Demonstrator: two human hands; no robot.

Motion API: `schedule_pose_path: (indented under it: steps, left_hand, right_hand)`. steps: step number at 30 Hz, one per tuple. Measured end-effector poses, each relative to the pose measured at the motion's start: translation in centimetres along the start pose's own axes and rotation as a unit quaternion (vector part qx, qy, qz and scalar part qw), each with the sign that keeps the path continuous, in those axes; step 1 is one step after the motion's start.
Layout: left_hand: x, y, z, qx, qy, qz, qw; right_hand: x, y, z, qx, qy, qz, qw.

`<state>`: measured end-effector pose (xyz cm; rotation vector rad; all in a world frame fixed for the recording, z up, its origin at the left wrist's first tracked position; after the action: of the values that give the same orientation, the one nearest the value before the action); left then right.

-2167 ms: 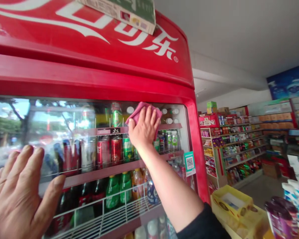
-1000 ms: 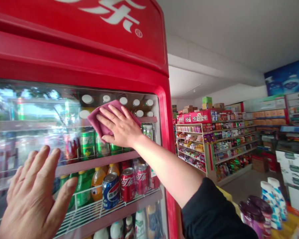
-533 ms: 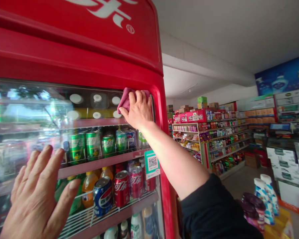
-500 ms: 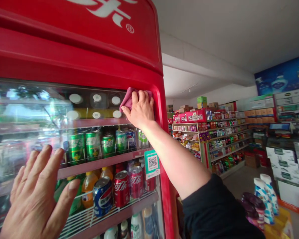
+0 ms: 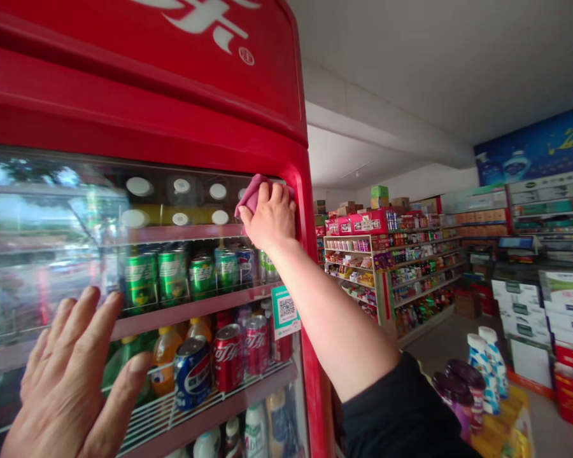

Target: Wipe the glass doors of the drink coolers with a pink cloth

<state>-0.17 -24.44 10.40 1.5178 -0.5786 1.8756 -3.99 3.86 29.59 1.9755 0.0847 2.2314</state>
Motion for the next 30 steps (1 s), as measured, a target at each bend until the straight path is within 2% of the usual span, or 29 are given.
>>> schedule_pose_path:
  steps: [3, 5, 7, 8, 9, 11, 12, 14, 16, 18, 21, 23, 24, 25, 27, 28, 30]
  left_hand:
    - [-1.6, 1.3, 0.8, 0.007, -0.004, 0.013, 1.0]
    - [-2.5, 2.1, 1.5, 0.012, -0.014, 0.02, 1.0]
    - [-2.9, 2.7, 1.9, 0.015, -0.022, 0.03, 0.999]
    - [-2.9, 2.9, 2.0, 0.013, -0.027, 0.035, 0.999]
    - [-2.8, 3.0, 2.0, 0.011, -0.033, 0.039, 0.999]
    - [-2.3, 2.9, 2.0, 0.005, -0.048, 0.041, 0.998]
    - [-2.1, 2.7, 1.9, 0.002, -0.053, 0.04, 0.998]
    - [-1.5, 2.2, 1.7, 0.001, -0.053, 0.037, 0.998]
    - [-1.2, 1.7, 1.4, -0.001, -0.041, 0.033, 0.999]
    - [-1.2, 1.2, 1.4, -0.001, -0.024, 0.028, 0.999]
    - [-1.6, 0.8, 1.6, 0.008, -0.006, 0.029, 1.0]
    - [-1.9, 0.9, 1.9, 0.016, -0.001, 0.036, 0.999]
    - [-2.0, 1.0, 2.0, 0.018, -0.001, 0.037, 0.999]
    - [-2.2, 1.0, 2.1, 0.019, 0.001, 0.039, 0.999]
    - [-2.3, 1.2, 1.9, 0.021, 0.005, 0.041, 0.999]
    - [-2.3, 1.3, 1.8, 0.022, 0.006, 0.041, 0.999]
    - [-2.3, 1.3, 1.5, 0.021, 0.007, 0.041, 0.999]
  right_hand:
    - [-3.4, -0.3, -0.9, 0.022, -0.002, -0.024, 0.999]
    - [-6.4, 0.2, -1.9, 0.039, -0.005, -0.066, 0.997]
    - [-9.7, 2.0, -2.7, 0.054, -0.002, -0.1, 0.993]
    - [-11.2, 3.8, -2.9, 0.062, 0.002, -0.089, 0.994]
    - [-12.5, 6.1, -3.0, 0.07, 0.01, -0.049, 0.996]
    - [-14.6, 11.8, -2.9, 0.085, 0.032, 0.1, 0.991]
    - [-15.5, 14.2, -2.7, 0.087, 0.043, 0.177, 0.979]
    - [-16.2, 16.5, -2.4, 0.079, 0.061, 0.29, 0.952]
    - [-14.8, 15.4, -2.2, 0.067, 0.071, 0.322, 0.942]
    - [-11.9, 11.8, -2.3, 0.061, 0.075, 0.287, 0.953]
    - [-8.1, 4.3, -2.9, 0.054, 0.063, 0.134, 0.987]
    - [-7.6, 0.5, -3.2, 0.05, 0.047, 0.014, 0.998]
    - [-8.2, -0.5, -3.3, 0.05, 0.038, -0.04, 0.997]
    - [-9.2, -0.7, -3.4, 0.051, 0.03, -0.083, 0.995]
    - [-12.3, 1.3, -3.6, 0.062, 0.025, -0.115, 0.991]
    - [-14.0, 3.3, -3.6, 0.07, 0.027, -0.101, 0.992]
    - [-17.6, 9.2, -3.8, 0.1, 0.049, 0.025, 0.993]
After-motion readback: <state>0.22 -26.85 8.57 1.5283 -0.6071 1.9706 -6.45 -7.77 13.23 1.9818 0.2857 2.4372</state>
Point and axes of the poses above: each hand's wrist, its own x-axis towards the middle knuckle, its own z-axis out of the back of the hand, y = z × x, the point moved 10 cm from there along x, towards the middle knuckle, and after that the axes turned 4 degrees about -z, right-handed, at the moved point
